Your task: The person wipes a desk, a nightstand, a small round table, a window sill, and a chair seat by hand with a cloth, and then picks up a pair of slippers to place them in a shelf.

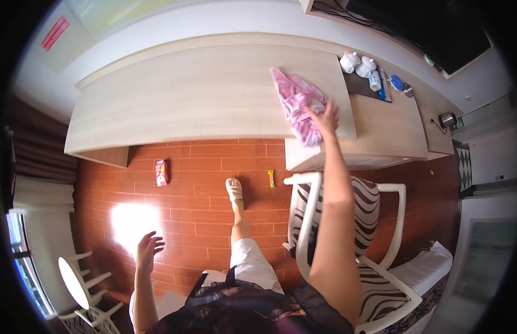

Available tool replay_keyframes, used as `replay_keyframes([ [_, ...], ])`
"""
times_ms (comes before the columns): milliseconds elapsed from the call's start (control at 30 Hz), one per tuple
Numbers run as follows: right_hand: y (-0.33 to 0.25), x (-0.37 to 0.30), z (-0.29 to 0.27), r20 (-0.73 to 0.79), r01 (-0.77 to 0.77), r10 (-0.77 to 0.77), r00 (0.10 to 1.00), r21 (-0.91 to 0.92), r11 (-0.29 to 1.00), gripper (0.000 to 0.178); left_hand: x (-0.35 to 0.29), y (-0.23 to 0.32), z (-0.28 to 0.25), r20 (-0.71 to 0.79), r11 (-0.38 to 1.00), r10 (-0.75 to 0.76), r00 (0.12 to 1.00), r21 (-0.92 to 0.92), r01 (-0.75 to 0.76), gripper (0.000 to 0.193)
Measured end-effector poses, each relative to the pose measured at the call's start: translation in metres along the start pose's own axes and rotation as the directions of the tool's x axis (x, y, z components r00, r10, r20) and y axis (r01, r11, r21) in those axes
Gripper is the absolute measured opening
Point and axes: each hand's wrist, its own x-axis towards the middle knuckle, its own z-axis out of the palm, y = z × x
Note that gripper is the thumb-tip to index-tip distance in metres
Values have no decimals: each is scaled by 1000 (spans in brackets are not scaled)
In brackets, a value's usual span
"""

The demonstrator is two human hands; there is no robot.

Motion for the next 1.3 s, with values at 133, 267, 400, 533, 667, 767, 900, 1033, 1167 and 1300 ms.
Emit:
replay_keyframes([
  [133, -200, -10, 157, -34, 394, -398, 917, -90, 915, 69, 151, 81, 0, -197, 997, 26, 980, 81, -11, 33],
  [267, -336, -26, 275, 255, 649, -650, 715, 103, 754, 61, 327, 203, 79, -168, 881, 402, 900, 340, -330, 32],
  [400, -328, 89, 273, 204, 649, -646, 736, 64, 758, 56, 426, 191, -67, -189, 466, 701, 688, 851, -241, 42],
  [533, -186, 251, 222, -158, 102, -112, 981, -71, 992, 42, 485, 160, -193, -187, 204, 634, 750, 976, 70, 66],
  [667, -188, 269, 230, -304, -113, -52, 951, -502, 858, 65, 513, 150, -148, -110, 316, 638, 762, 940, -130, 74],
  [767, -360, 195, 365, -294, -290, 186, 938, -365, 885, 64, 497, 160, -169, -113, 364, 601, 791, 920, -144, 75],
  [900, -623, 37, 501, -43, 322, -324, 945, -47, 945, 56, 491, 162, -199, -107, 384, 612, 784, 906, -176, 77],
  [1033, -791, -159, 612, -63, 693, -750, 659, 438, 572, 42, 495, 172, -181, 132, 456, 576, 807, 767, -451, 69],
  [1167, -780, -269, 586, 162, 634, -911, 378, 672, 382, 54, 458, 175, -329, 210, 616, 446, 870, 634, -468, 49],
  [1300, -643, -159, 458, 302, 625, -652, 695, 195, 756, 55, 356, 48, -500, -320, 869, 38, 947, 477, 127, 42],
])
